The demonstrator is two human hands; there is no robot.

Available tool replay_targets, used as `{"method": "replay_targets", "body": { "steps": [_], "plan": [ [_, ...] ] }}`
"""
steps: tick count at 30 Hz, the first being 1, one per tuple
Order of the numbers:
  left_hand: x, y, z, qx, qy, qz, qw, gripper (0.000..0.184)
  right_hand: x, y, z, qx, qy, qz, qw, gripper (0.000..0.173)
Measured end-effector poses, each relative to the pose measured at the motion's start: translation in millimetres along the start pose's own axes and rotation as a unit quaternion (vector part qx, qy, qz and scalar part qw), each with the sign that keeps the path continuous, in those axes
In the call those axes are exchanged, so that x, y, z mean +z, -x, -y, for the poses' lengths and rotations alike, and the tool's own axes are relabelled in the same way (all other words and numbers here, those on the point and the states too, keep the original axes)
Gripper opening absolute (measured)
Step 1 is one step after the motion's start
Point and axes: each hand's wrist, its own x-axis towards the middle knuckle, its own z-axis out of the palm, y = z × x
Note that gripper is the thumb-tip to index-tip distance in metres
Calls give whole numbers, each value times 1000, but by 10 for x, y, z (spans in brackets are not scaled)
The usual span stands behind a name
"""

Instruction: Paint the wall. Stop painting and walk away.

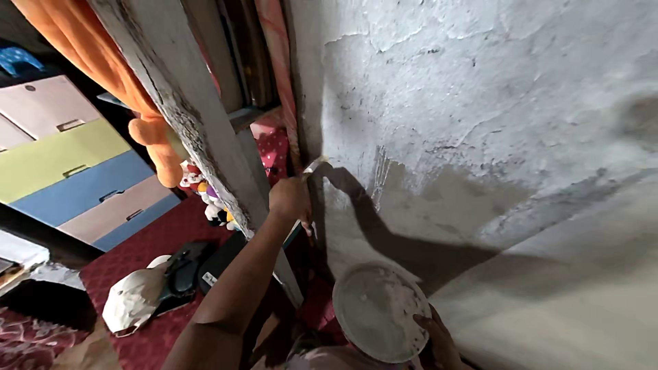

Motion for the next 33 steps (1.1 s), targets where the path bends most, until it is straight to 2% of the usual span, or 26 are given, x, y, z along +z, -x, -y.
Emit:
{"method": "replay_targets", "body": {
  "steps": [5, 11, 16, 22, 27, 30, 33],
  "plan": [
    [-77, 183, -145, 86, 23, -6, 996, 28, 10, -73, -70, -5, 6, 6, 1000, 68],
    [-129, 31, -94, 42, 6, -20, 999, 28, 64, -24, 24, -4, -3, 14, 1000, 70],
    [-222, 207, -294, 69, -2, -25, 997, 32, 45, -36, 14, -12, -3, 3, 1000, 70],
    [149, 304, -114, 144, -40, 39, 988, 27, 27, -48, 27, -4, -1, 15, 1000, 74],
    [125, 659, 24, 224, 57, 91, 969, 32, 1, -61, 82, -24, 7, 7, 1000, 76],
    [110, 877, 130, 314, 59, 115, 941, 34, -21, -64, 128, -30, -2, -6, 1000, 75],
    [201, 1002, 219, 407, 37, 84, 909, 33, -11, -66, 191, -21, -9, -31, 999, 66]
  ]
}}
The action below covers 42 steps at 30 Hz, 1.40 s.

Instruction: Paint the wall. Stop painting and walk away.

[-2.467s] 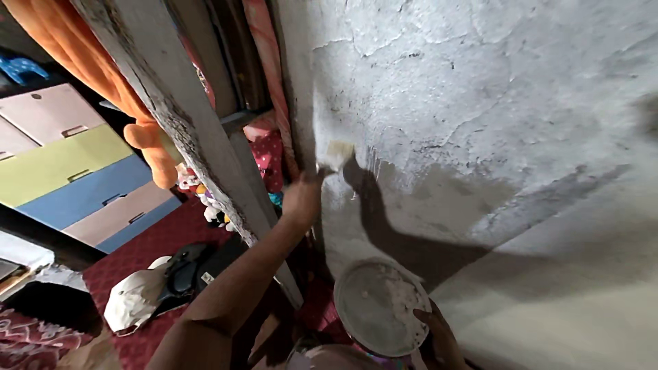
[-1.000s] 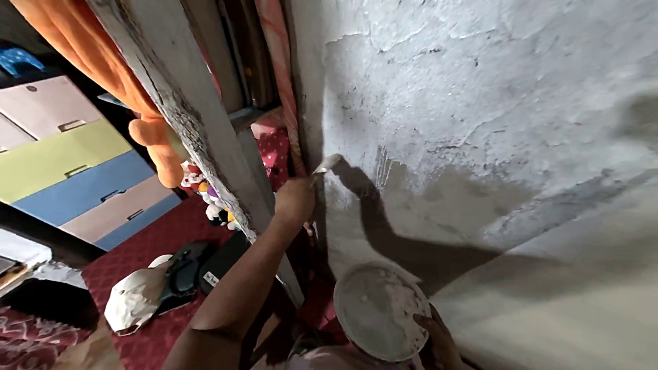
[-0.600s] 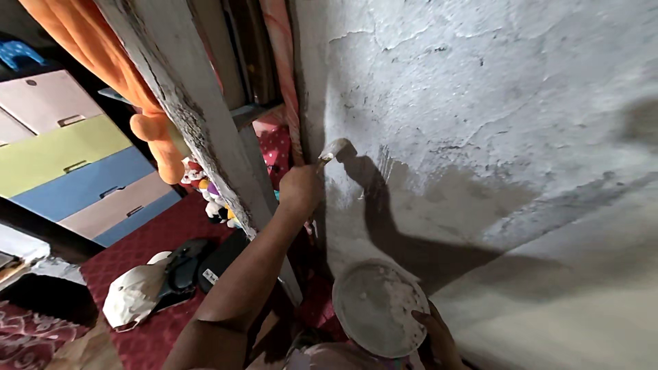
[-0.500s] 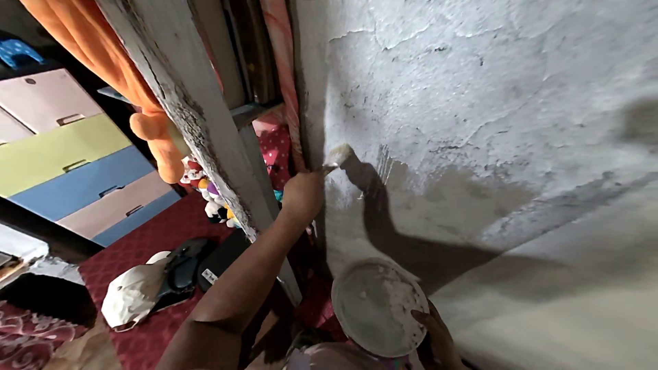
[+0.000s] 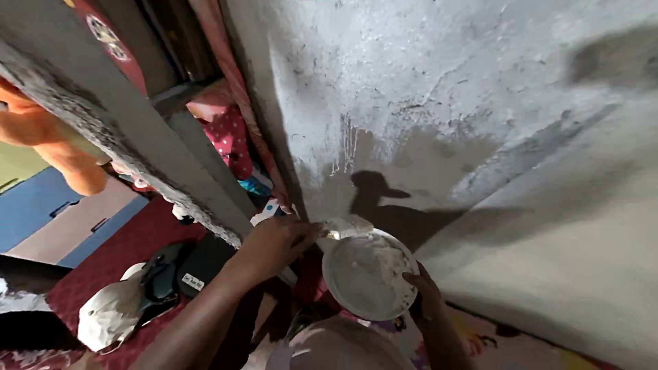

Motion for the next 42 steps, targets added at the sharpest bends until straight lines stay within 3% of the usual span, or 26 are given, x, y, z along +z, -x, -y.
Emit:
{"method": "replay_targets", "body": {
  "steps": [4, 10, 15, 21, 26, 31, 37, 42],
  "plan": [
    [141, 57, 44, 111, -38, 31, 993, 30, -46, -52, 99, 8, 13, -6, 1000, 60],
    [499, -45, -36, 203, 13, 98, 974, 28, -44, -67, 281, -4, 28, 26, 999, 61],
    [690, -106, -122, 196, 49, 144, 969, 26, -62, -75, 292, -33, 30, 67, 997, 68],
    [413, -157, -39, 146, -35, 190, 970, 27, -132, -111, 225, -53, 33, 56, 997, 75],
    [450, -185, -85, 217, 18, 137, 967, 25, -83, -53, 264, -29, 17, 23, 999, 68],
    [452, -281, -158, 233, 33, 220, 947, 23, -44, -23, 279, -43, 11, 66, 997, 70],
    [160, -356, -142, 236, -96, 263, 931, 20, -63, -4, 262, -71, 32, 90, 993, 71],
    [-26, -468, -383, 233, -225, 298, 898, 22, -18, 42, 289, -34, 72, 112, 991, 73]
  ]
}}
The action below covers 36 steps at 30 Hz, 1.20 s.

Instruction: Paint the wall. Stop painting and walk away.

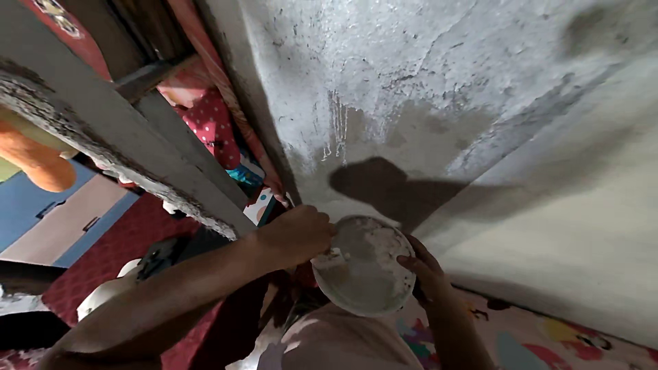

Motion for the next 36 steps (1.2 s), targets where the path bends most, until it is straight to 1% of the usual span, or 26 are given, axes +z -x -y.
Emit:
{"method": "replay_targets", "body": {
  "steps": [2, 6, 9, 10, 13, 14, 16, 18, 20, 22, 24, 25, 26, 28, 30, 32, 34, 36],
  "plan": [
    [-44, -30, -17, 6, -30, 4, 1000, 20, 16, 3, -35, -1, 1, 3, 1000, 74],
    [-41, -98, -38, 21, -97, -55, 994, 16, 45, 11, -105, 10, 20, -4, 1000, 75],
    [-67, -163, -47, 26, -115, -73, 990, 16, 80, 28, -129, 21, 9, -17, 1000, 75],
    [-53, -177, -40, 32, -122, -95, 987, 16, 79, 31, -139, 25, 3, -22, 999, 75],
    [60, -187, 19, 40, -156, -198, 967, 17, 71, 28, -167, 40, -20, -54, 998, 73],
    [77, -167, 41, 36, -159, -217, 962, 16, 65, 24, -178, 47, -31, -66, 996, 71],
    [53, -80, 74, 19, -125, -205, 970, 16, 40, 23, -186, 62, -58, -79, 993, 66],
    [55, 24, 122, 1, -75, -176, 981, 22, -7, 20, -201, 72, -75, -81, 991, 65],
    [134, 105, 165, -16, -26, -176, 984, 22, -48, 8, -230, 77, -79, -84, 990, 65],
    [203, 175, 167, -48, 53, -149, 986, 27, -77, -3, -267, 79, -81, -90, 990, 64],
    [307, 219, 160, -78, 131, -138, 979, 33, -88, -2, -292, 82, -92, -97, 988, 61],
    [396, 230, 158, -88, 166, -148, 971, 35, -90, -1, -310, 82, -99, -102, 986, 60],
    [514, 233, 157, -93, 195, -177, 960, 36, -104, -3, -335, 84, -104, -101, 986, 60],
    [721, 230, 151, -104, 264, -232, 931, 38, -149, -5, -399, 88, -106, -93, 986, 62],
    [821, 208, 162, -139, 296, -295, 898, 37, -184, -11, -454, 90, -106, -92, 986, 63],
    [751, 170, 199, -206, 281, -354, 868, 34, -192, -7, -473, 89, -106, -95, 986, 63],
    [556, 106, 251, -276, 245, -406, 836, 32, -179, 18, -457, 85, -106, -90, 987, 65],
    [311, 24, 315, -321, 211, -455, 803, 38, -162, 21, -446, 81, -105, -82, 988, 70]
  ]
}}
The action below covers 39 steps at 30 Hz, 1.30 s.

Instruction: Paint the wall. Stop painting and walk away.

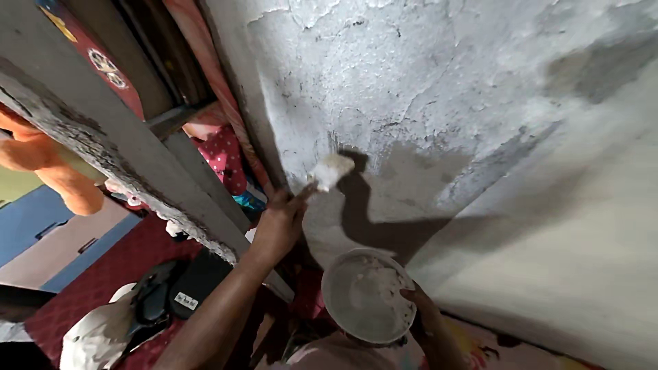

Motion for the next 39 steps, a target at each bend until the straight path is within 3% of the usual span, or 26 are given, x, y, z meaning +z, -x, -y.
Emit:
{"method": "replay_targets", "body": {
  "steps": [3, 5, 8, 11, 14, 16, 21, 25, 28, 31, 34, 36, 39],
  "plan": [
    [-31, -298, -238, -42, -34, -29, 998, 50, 19, 5, 7, -3, 5, 5, 1000, 73],
    [91, -393, -343, -70, -47, -5, 996, 56, 18, 12, 0, -5, 15, 3, 1000, 73],
    [432, -337, -389, -137, -61, 116, 982, 61, 10, 42, -8, -4, 25, -4, 1000, 71],
    [683, -230, -307, -191, -75, 289, 935, 54, -7, 80, -19, -1, 30, -8, 1000, 68],
    [650, -238, -254, -187, -88, 358, 911, 41, -22, 106, -8, 7, 41, -20, 999, 65],
    [467, -354, -298, -180, -89, 316, 927, 35, -4, 128, 37, 8, 48, -22, 999, 61],
    [-370, -706, -634, -120, -78, 124, 982, 36, 11, 116, 71, -3, 25, -14, 1000, 66],
    [-472, -605, -723, -51, -76, -49, 995, 39, -15, 76, 32, -13, 11, -3, 1000, 68],
    [-132, -481, -672, -95, -78, 2, 992, 46, -11, 72, 8, -7, 32, -14, 999, 72],
    [398, -345, -488, -160, -96, 146, 971, 53, 15, 97, 22, 1, 52, -23, 998, 71],
    [583, -288, -381, -195, -96, 276, 936, 51, 23, 123, 57, 1, 58, -15, 998, 69],
    [445, -355, -397, -184, -98, 287, 935, 46, 21, 121, 61, -5, 57, -16, 998, 67],
    [7, -584, -506, -129, -95, 221, 962, 37, 40, 122, 74, -6, 45, -10, 999, 65]
  ]
}}
